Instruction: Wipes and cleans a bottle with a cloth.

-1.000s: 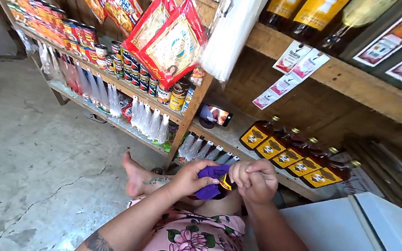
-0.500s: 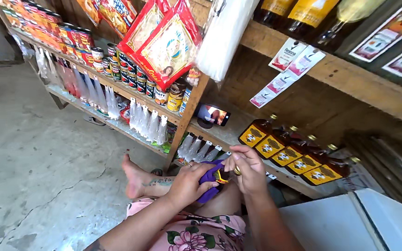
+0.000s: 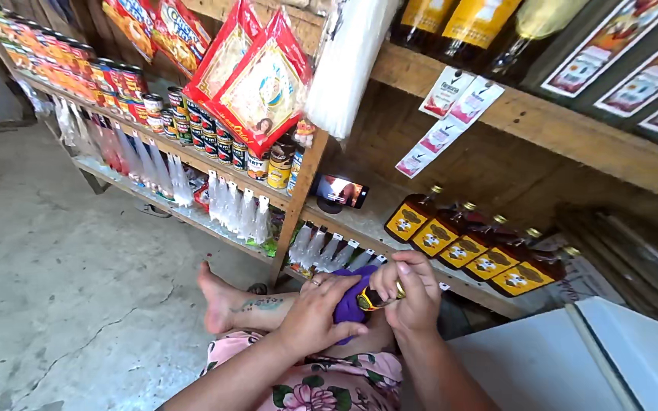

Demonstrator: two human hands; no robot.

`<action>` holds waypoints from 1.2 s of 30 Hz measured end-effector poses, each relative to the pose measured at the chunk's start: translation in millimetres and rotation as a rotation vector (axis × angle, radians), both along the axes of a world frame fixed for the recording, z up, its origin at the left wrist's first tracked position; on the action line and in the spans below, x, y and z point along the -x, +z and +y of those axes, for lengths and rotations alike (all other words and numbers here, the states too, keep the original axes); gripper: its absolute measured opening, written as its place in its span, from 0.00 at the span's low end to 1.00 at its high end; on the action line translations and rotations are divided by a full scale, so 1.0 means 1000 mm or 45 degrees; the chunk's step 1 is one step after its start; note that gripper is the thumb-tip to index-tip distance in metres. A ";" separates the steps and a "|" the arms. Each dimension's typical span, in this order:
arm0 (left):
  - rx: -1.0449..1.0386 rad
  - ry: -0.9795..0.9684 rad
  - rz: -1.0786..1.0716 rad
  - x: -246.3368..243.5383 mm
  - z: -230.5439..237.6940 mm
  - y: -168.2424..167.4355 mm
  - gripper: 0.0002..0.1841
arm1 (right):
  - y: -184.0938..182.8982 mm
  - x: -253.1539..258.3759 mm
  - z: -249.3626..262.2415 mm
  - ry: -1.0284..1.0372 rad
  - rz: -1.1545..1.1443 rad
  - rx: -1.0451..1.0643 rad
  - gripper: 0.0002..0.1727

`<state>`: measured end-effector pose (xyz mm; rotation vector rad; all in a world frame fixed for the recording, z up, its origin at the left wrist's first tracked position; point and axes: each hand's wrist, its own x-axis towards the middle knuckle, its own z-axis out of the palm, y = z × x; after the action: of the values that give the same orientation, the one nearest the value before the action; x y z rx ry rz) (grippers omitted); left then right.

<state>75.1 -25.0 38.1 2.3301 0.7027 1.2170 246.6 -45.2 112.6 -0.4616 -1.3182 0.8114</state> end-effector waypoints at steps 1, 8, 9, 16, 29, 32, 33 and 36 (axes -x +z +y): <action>0.078 -0.076 -0.016 0.002 0.002 -0.005 0.47 | -0.003 -0.003 0.002 0.027 0.000 0.017 0.10; 0.391 -0.223 0.132 0.008 0.022 -0.032 0.50 | -0.011 -0.015 0.004 0.178 0.004 0.018 0.11; 0.352 -0.221 0.136 0.006 0.020 -0.030 0.50 | -0.011 -0.018 0.005 0.184 0.010 0.013 0.11; 0.016 -0.188 0.143 -0.010 0.014 -0.018 0.46 | -0.014 -0.026 0.005 0.284 0.011 -0.005 0.12; -0.056 -0.252 0.255 -0.014 0.024 0.014 0.39 | -0.023 -0.019 -0.004 0.436 -0.110 -0.059 0.13; -0.034 -0.397 0.208 -0.012 0.035 0.012 0.40 | -0.024 -0.017 -0.005 0.432 -0.136 -0.073 0.13; -0.022 -0.442 0.186 -0.011 0.040 0.011 0.40 | -0.024 -0.017 -0.005 0.433 -0.141 -0.077 0.13; 0.027 -0.536 0.127 -0.009 0.048 0.009 0.38 | -0.025 -0.016 -0.005 0.444 -0.153 -0.092 0.13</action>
<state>84.1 23.3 46.9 2.3730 0.2310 0.9049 262.7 -50.6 88.0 -0.2275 -1.5594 1.0317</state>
